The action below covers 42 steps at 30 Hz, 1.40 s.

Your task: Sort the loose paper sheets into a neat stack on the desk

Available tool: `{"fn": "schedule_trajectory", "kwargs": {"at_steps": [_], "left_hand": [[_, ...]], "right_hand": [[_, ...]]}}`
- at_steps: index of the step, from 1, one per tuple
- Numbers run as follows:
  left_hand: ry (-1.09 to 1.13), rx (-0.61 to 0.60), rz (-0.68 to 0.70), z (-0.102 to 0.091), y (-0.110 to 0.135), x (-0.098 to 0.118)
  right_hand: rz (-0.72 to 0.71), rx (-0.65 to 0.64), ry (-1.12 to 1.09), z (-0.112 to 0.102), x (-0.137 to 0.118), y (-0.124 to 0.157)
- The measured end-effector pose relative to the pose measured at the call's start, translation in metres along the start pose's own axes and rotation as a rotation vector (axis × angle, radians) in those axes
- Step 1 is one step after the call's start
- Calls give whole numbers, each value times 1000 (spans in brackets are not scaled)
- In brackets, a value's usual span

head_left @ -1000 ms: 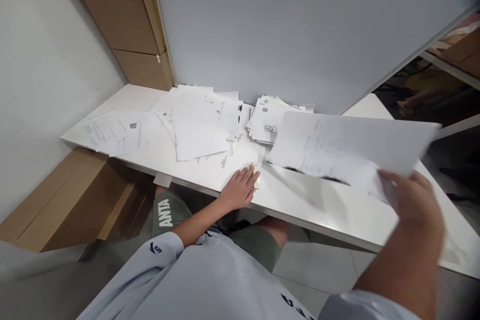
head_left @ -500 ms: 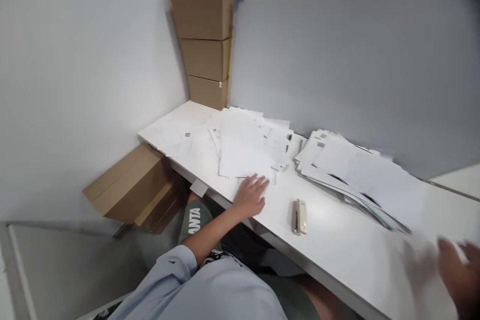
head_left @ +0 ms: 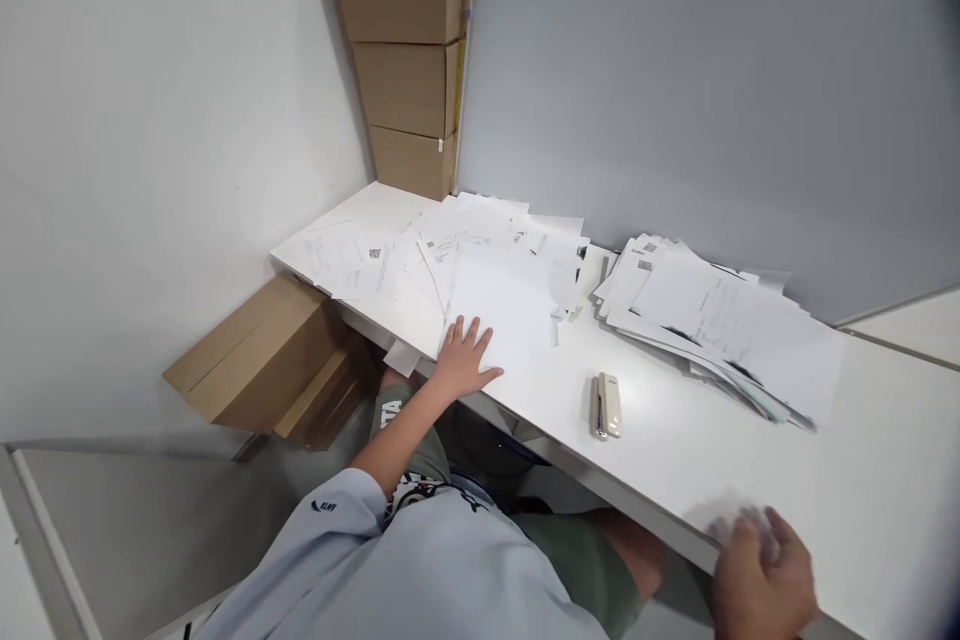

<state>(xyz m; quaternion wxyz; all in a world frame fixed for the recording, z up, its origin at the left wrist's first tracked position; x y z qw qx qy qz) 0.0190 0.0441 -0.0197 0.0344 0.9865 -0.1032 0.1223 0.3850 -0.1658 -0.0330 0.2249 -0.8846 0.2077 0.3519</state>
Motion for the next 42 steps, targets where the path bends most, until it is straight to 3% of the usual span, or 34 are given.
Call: {"fn": "schedule_trajectory", "kwargs": {"at_steps": [3,6,8,10,13,16,18,21,24,29,32,36,38,42], "left_hand": [[-2,31,43,-3,40,-4],[4,50,87,-7,74,-13],[46,37,85,-10,89,-22],[182,30,62,-15,99,-34],[607,75,-70,-22,107,-55],[1176,211,-476,-23,108,-79],[1556,313,-723,-23,106,-89],[2005,418,-790,-33,95,-97],[2175,484,-793,-43,86,-111],[2128,547,-941,-39,91,-137],[2091,487,-988,-29,99,-142],[2112,366,-931,-20,107,-139],[2138,282,-871,-16,109,-135],[2153,182,-755,-14,111,-132]], "right_hand": [[-12,-18,124,-4,-37,16],[-144,10,126,-7,-84,22],[-246,53,74,2,-114,19],[-369,29,-31,25,-141,14],[-538,-17,-187,74,-174,6],[-646,-19,-260,122,-197,3],[-758,-140,-223,152,-209,6],[-962,-389,-73,185,-213,14],[-1043,-450,39,189,-200,17],[-908,-411,57,164,-180,9],[-649,-333,-41,148,-176,-2],[-318,-268,-121,136,-179,-12],[-282,-270,-156,134,-185,-13],[-405,-382,-322,149,-204,-8]]}}
Point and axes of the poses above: each hand's wrist, its own y-axis away from the middle knuckle, its own z-axis out of the palm, x = y × z, the point moved 4 cm from there along -y, towards the middle knuckle, and after that the axes turned 13 degrees about -z, right-handed, at the moved point
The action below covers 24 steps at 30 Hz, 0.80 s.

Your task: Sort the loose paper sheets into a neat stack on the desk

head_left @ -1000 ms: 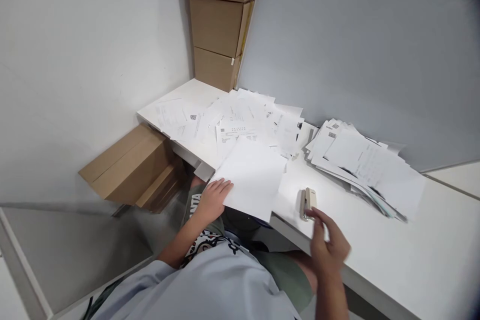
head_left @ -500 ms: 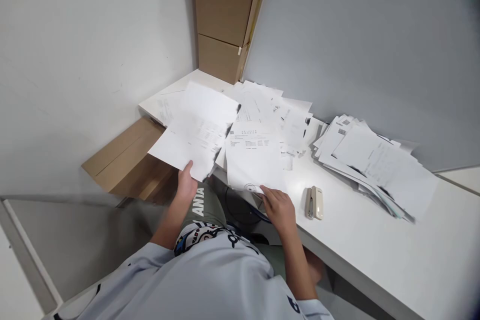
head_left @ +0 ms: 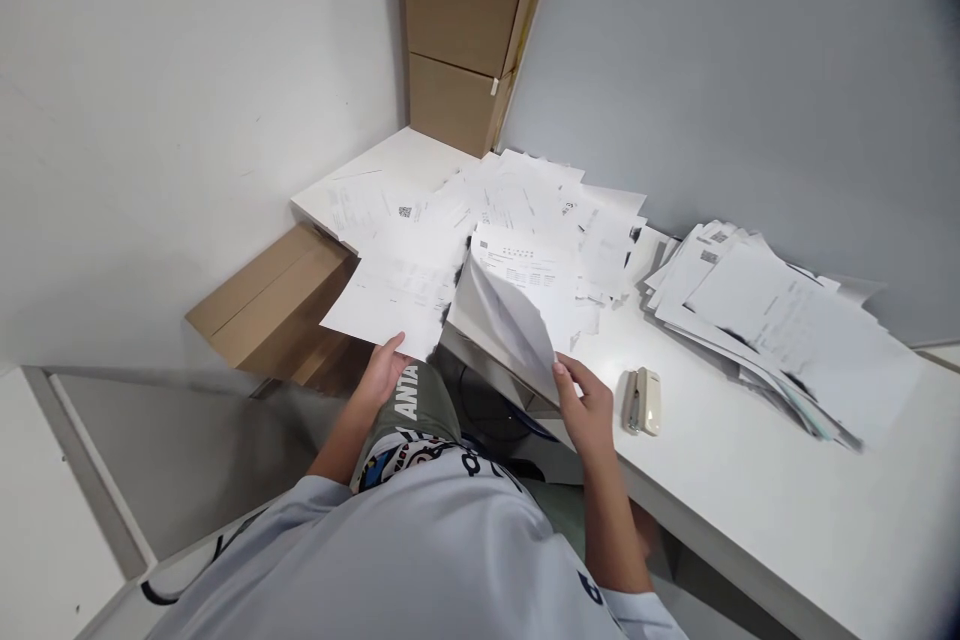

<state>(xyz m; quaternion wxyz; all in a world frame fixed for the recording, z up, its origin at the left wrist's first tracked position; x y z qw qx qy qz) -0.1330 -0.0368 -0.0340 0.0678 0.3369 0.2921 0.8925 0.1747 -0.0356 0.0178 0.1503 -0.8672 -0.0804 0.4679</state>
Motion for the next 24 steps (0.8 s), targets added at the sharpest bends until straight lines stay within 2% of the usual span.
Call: {"fn": "schedule_trajectory", "kwargs": {"at_steps": [4,7,10,12,16,20,24], "left_hand": [[-33,-38,7,-1,-2,0],[-38,-53,18,-2,-4,-1],[-31,-46,12,-5,-6,-6],[-19,-65,9,-6,-8,-10],[16,-68,16,-7,-11,-11],[33,-9,59,-4,-12,-4],[36,-6,56,-4,-12,-2]], "right_hand": [[-215,-167,4,40,-7,-10],[-417,-350,175,75,-9,-10],[-487,-456,365,97,-5,-6],[-487,-476,428,100,-1,-6],[-444,-496,431,94,10,-14],[-366,-487,474,88,22,-32],[-285,-470,545,84,36,-55]]}}
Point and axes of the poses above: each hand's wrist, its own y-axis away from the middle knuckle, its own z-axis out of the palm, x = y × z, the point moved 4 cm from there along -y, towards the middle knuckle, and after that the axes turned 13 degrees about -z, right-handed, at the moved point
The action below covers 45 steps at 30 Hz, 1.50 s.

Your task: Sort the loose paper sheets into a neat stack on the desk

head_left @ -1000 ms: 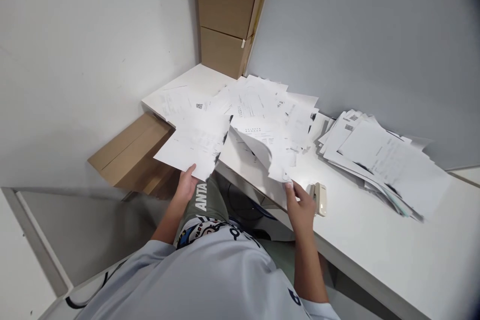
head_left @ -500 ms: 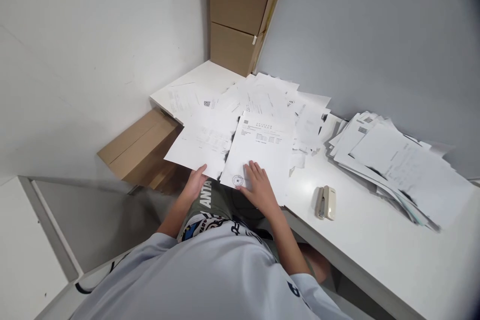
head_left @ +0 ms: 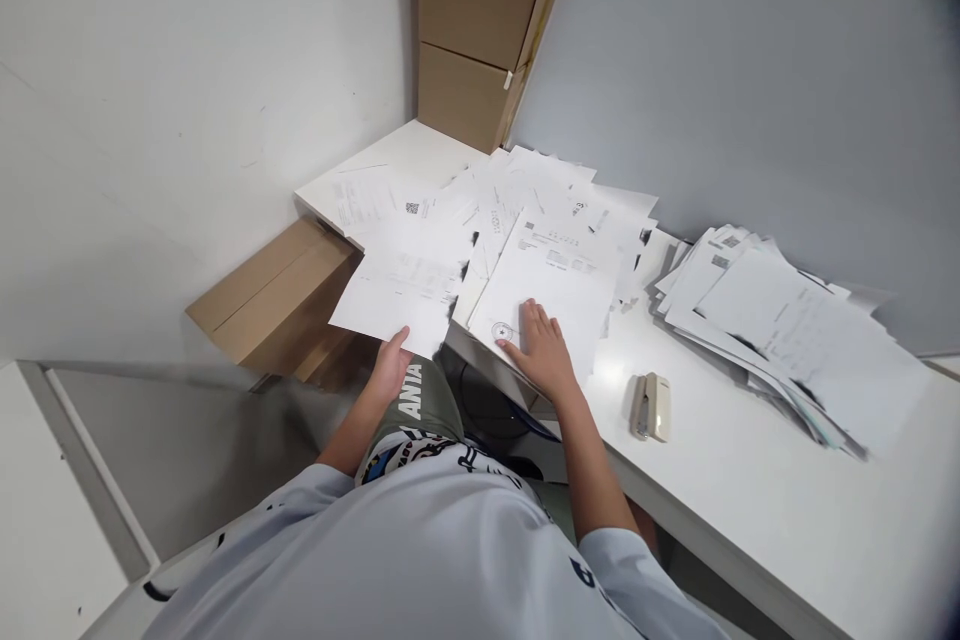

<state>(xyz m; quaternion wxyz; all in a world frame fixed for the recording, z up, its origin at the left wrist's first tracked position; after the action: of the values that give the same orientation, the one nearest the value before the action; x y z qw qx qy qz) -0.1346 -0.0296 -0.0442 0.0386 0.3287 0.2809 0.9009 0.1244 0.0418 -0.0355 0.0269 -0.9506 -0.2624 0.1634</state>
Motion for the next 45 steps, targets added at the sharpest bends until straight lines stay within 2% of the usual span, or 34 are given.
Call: {"fn": "schedule_trajectory", "kwargs": {"at_steps": [5,15,20,23,28,33,36,38,40,42,45], "left_hand": [[8,12,10,-7,-3,-4],[-19,2,16,-11,-5,-6],[-29,22,13,-12,0,-7],[-31,47,9,-15,3,-9],[-55,8,-19,-18,4,-12],[-58,23,-13,-19,4,-11],[-84,9,-17,-17,5,-11],[-108,12,-23,-14,8,-12],[-132,31,-22,-10,9,-15],[-165,46,-8,-8,9,-21],[-213,70,3,-10,5,-34]], "right_hand": [[154,8,-11,-6,27,-16],[148,62,-34,-17,29,-18],[74,89,-23,-18,16,-12],[72,35,-2,-16,4,-5],[36,-37,47,-16,-12,2],[-38,60,8,-27,-16,6],[15,220,-20,-43,-20,8],[7,334,-26,-52,-33,5],[-100,370,-69,-55,-61,-5],[-270,316,-136,-49,-99,-20],[-464,130,-166,-30,-158,-44]]}}
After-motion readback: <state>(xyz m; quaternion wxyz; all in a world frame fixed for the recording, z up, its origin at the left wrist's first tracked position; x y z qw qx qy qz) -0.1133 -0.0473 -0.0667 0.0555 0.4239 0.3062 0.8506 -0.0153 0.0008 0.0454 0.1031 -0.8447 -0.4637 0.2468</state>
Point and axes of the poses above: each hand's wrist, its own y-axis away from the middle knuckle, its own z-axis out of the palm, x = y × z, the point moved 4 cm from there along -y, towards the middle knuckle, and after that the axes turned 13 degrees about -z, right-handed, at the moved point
